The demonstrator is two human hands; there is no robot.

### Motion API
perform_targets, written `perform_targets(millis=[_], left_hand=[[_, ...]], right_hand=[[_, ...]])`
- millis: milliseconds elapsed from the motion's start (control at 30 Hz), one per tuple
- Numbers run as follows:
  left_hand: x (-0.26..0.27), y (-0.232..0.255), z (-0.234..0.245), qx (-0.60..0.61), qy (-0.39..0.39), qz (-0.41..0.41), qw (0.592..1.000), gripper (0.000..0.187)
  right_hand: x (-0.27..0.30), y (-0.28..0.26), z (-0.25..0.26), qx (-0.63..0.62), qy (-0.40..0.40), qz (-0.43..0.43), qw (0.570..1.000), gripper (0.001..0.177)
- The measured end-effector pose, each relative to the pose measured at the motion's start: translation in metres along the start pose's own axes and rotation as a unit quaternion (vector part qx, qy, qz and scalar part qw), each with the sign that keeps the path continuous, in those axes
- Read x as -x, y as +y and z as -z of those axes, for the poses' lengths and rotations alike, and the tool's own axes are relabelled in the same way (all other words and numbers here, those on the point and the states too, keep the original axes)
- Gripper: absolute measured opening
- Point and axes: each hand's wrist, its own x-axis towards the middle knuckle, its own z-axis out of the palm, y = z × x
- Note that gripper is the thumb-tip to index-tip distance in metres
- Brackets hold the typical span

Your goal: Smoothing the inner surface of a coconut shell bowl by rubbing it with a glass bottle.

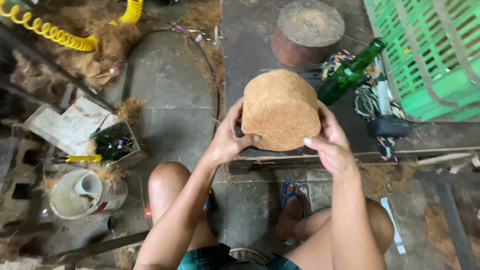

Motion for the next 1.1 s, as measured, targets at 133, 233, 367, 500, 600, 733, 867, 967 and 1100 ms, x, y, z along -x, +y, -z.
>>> perform_targets(millis=[133,233,367,500,600,733,867,967,1100], left_hand=[[-0.007,-0.006,0.019,-0.094,0.024,-0.011,0.995,0.097],[-0.015,0.005,0.032,-0.131,0.003,-0.08,0.988,0.092],[-0.027,0.022,0.041,-0.25,0.009,-0.187,0.95,0.088],[-0.026,0.003,0.051,-0.282,0.074,-0.099,0.951,0.075],[-0.009,-0.011,0.047,-0.014,0.156,0.033,0.987,0.049],[0.016,-0.024,0.033,0.127,0.135,0.149,0.971,0.06],[0.028,-0.048,0.029,0.073,0.134,0.097,0.984,0.088],[0.032,-0.039,0.027,0.064,0.13,0.069,0.987,0.087],[0.024,-0.025,0.026,0.058,0.1,-0.017,0.993,0.083]], right_hand=[[-0.002,-0.012,0.005,0.048,-0.023,-0.021,0.998,0.111],[-0.007,-0.027,0.001,0.128,-0.072,-0.064,0.987,0.105],[-0.022,-0.014,-0.002,0.423,-0.1,0.194,0.879,0.048],[-0.008,0.003,-0.031,0.585,-0.024,0.374,0.719,0.022],[0.001,0.038,-0.025,0.635,0.056,0.441,0.632,0.01],[0.016,0.059,-0.031,0.654,0.056,0.426,0.623,0.012],[0.031,0.061,-0.038,0.663,0.038,0.412,0.624,0.01],[0.04,0.052,-0.046,0.667,0.034,0.412,0.62,0.014],[0.039,0.04,-0.054,0.664,0.042,0.41,0.624,0.02]])
